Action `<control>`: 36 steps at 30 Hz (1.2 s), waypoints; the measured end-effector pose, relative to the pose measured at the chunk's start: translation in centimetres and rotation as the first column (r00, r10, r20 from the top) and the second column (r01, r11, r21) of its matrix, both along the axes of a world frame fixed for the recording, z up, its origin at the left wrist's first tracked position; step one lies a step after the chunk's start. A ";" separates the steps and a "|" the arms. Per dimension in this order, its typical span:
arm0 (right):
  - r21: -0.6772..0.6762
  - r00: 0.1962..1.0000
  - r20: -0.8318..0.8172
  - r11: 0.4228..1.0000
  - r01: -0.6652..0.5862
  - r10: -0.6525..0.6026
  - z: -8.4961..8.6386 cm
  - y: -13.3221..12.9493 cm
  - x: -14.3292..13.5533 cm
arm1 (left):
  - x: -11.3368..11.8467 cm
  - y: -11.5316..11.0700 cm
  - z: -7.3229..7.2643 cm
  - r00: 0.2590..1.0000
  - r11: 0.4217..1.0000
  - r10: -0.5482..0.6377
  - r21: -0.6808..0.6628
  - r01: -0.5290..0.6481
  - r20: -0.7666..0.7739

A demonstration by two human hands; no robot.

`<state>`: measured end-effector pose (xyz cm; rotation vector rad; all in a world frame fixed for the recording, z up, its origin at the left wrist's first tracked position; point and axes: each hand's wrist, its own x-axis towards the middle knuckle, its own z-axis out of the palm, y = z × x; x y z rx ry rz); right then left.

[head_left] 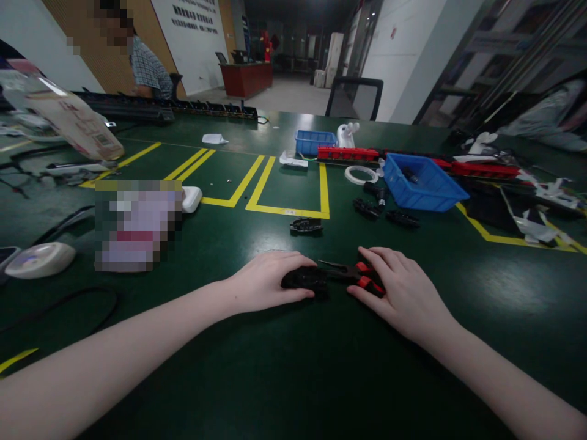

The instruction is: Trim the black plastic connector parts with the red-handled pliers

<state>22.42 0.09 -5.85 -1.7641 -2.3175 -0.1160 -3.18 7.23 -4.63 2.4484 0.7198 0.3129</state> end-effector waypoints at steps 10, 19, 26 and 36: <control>0.067 0.994 -0.109 0.998 -0.012 0.019 1.6 0.1 0.7 | 0.1 0.0 0.3 0.999 1.000 0.019 -0.021 -0.020 -0.034; 0.109 0.971 -0.073 0.970 -0.217 0.226 2.6 -1.1 -0.3 | 0.1 0.3 -0.5 0.999 0.997 -0.003 0.080 0.006 -0.036; 0.105 0.975 -0.072 0.974 -0.201 0.209 2.5 -0.9 -0.4 | 0.1 0.2 -0.5 0.999 0.995 -0.018 0.099 0.023 -0.051; 0.085 0.974 -0.057 0.974 -0.212 0.217 2.5 -0.7 -0.7 | 0.1 0.3 -0.5 0.998 0.995 -0.025 0.094 0.030 -0.051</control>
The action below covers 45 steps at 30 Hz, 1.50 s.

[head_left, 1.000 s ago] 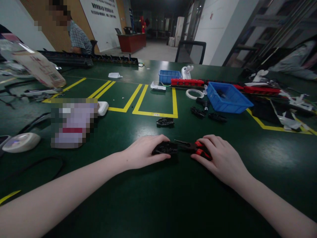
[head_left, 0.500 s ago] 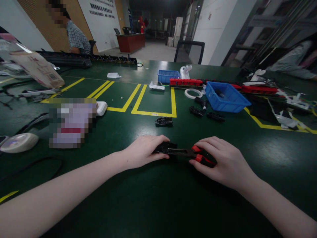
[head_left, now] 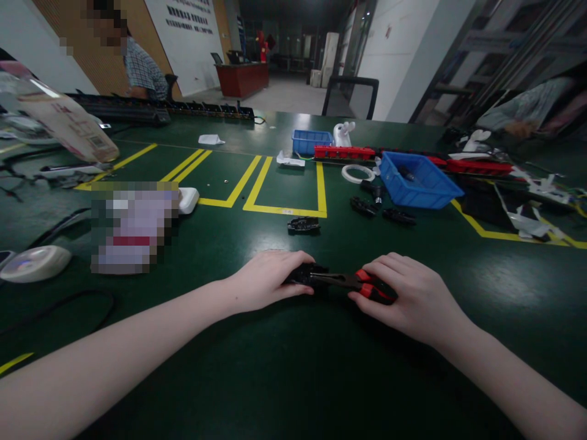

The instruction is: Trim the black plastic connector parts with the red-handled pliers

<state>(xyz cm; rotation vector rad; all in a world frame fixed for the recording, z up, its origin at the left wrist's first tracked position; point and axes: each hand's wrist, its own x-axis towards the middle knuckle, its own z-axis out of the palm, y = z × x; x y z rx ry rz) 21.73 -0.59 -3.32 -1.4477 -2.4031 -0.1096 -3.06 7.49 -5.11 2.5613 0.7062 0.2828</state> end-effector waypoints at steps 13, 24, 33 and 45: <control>0.006 1.000 -0.012 1.000 -0.004 0.004 -0.1 0.0 0.2 | 0.0 0.0 -0.1 1.000 1.000 -0.002 0.001 0.002 0.007; 0.083 1.000 0.018 0.996 0.023 -0.024 0.1 0.3 1.1 | 0.0 -0.1 0.2 1.000 1.000 0.006 -0.027 -0.006 0.002; 0.326 0.928 0.364 0.923 -0.204 0.077 1.9 1.2 2.2 | 0.0 0.0 0.4 0.999 0.997 -0.040 -0.058 0.041 0.014; 0.341 0.813 0.568 0.860 -0.378 0.132 2.9 1.9 1.0 | -0.1 0.1 0.2 0.997 0.997 -0.073 -0.014 0.073 0.004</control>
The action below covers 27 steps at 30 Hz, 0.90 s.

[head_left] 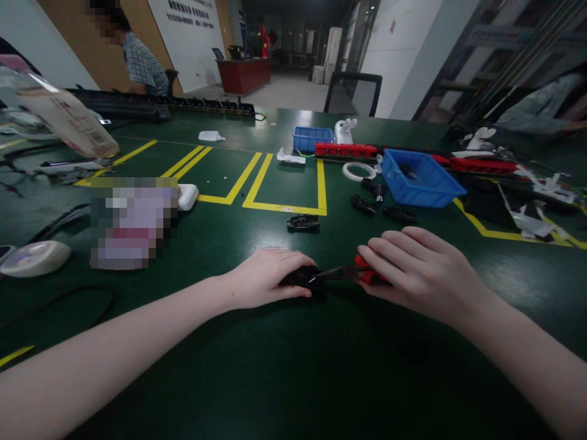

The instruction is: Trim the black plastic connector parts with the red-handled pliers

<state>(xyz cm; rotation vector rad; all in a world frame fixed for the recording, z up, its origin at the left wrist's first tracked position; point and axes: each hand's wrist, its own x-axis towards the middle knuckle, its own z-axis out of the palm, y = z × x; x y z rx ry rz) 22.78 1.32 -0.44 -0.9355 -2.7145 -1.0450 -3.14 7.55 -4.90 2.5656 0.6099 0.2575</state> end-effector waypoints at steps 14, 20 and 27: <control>-0.215 0.948 -0.298 0.975 0.051 -0.115 -1.4 -0.2 0.4 | 0.1 -0.2 0.2 1.000 1.000 0.005 -0.001 -0.005 0.020; -0.234 0.944 -0.301 0.970 0.065 -0.136 -1.4 -0.4 0.1 | 0.0 -0.2 0.3 1.000 1.000 0.006 0.002 -0.006 0.019; -0.217 0.961 -0.245 0.973 0.077 -0.131 -1.0 -0.2 -0.6 | 0.0 -0.2 0.3 1.000 1.000 0.027 0.014 -0.027 0.011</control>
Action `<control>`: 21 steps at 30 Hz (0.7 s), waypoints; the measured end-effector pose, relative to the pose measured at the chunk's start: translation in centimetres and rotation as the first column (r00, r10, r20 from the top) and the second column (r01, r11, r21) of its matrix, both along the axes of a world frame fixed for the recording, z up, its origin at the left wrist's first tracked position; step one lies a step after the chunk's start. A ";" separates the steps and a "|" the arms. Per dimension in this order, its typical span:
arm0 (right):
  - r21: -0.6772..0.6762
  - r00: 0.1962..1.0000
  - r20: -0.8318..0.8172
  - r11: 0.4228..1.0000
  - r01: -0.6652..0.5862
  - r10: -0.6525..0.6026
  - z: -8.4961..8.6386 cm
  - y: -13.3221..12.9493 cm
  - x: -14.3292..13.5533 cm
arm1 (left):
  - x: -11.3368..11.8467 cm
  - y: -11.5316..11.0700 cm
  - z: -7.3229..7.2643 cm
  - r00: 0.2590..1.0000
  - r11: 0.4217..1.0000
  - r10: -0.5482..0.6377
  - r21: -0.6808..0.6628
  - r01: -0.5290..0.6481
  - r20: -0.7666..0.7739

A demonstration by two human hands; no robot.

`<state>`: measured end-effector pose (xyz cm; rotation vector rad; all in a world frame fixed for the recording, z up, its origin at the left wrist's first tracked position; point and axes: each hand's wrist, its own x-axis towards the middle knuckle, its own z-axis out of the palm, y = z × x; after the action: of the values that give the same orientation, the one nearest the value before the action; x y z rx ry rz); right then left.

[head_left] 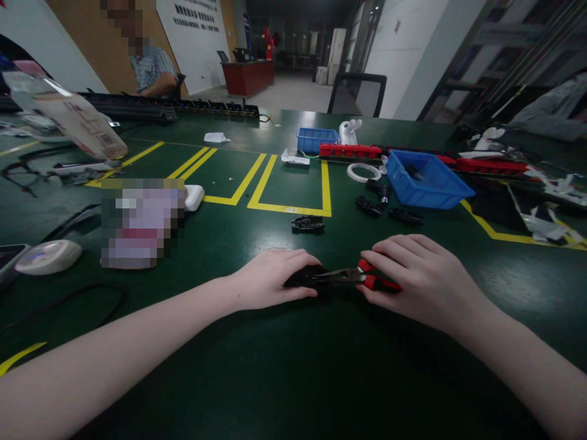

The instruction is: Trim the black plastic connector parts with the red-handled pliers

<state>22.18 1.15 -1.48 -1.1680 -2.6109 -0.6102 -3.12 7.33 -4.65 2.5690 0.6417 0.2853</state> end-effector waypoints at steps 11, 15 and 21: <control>0.032 0.994 0.104 0.999 0.032 -0.035 0.7 -0.3 -1.0 | 0.1 -0.1 -0.1 1.000 1.000 0.027 0.016 -0.026 -0.006; -0.006 0.998 -0.009 0.998 0.065 -0.066 0.4 -0.2 -0.2 | 0.1 -0.3 0.0 0.999 0.999 0.048 0.012 -0.047 -0.016; -0.086 0.988 -0.100 0.991 0.105 -0.114 -0.3 -0.2 0.6 | 0.1 -0.4 0.2 0.993 0.993 0.119 0.021 -0.119 0.021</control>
<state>22.82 0.95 -1.78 -1.3374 -2.5175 -0.4536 -3.00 6.97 -4.48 2.5503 0.7904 0.3582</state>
